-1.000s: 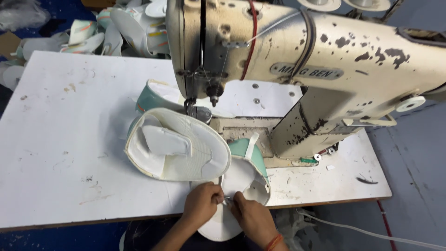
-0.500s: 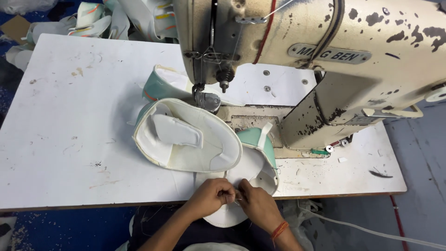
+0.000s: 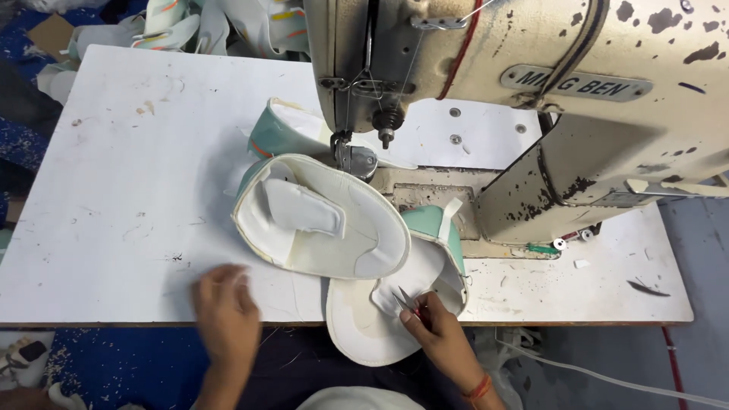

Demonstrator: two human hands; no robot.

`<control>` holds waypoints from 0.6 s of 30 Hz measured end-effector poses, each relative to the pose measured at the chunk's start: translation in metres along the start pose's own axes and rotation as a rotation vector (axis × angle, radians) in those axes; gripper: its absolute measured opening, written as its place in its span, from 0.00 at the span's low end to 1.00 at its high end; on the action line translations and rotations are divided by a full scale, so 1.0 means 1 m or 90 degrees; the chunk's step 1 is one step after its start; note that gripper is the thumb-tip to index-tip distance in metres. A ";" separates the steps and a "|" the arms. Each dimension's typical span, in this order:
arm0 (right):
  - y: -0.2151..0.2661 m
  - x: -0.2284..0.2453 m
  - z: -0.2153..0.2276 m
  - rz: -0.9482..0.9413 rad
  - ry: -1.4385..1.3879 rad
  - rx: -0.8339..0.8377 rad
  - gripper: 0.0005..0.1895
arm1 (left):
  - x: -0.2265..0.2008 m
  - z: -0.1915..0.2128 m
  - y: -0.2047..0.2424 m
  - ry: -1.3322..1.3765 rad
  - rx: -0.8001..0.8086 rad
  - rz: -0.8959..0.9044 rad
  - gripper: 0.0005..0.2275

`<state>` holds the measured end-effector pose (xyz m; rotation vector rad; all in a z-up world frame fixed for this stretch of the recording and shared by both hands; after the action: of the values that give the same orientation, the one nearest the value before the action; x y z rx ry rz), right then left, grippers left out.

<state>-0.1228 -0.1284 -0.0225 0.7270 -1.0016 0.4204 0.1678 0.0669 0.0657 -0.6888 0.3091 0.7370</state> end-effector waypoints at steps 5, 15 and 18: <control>0.017 0.002 0.010 0.065 -0.029 -0.131 0.15 | -0.093 -0.053 0.049 0.265 0.253 -0.225 0.11; 0.037 -0.047 0.111 0.137 -0.122 -0.549 0.08 | -0.177 -0.105 0.055 0.530 0.515 -0.135 0.08; 0.024 -0.018 0.100 0.065 -0.288 -0.446 0.06 | -0.223 -0.080 0.047 0.426 0.258 -0.418 0.13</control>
<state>-0.2069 -0.1835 0.0041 0.1294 -1.5054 -0.0332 -0.0253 -0.0754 0.0927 -0.5788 0.7713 -0.2059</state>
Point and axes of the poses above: each hand's wrist, its own y-axis away from the middle knuckle, its own z-axis out of the back of the hand, x = y × z, the point moved 8 cm from there along -y, towards the middle knuckle, and after that the axes turned 4 degrees about x, right-handed, at the moved point
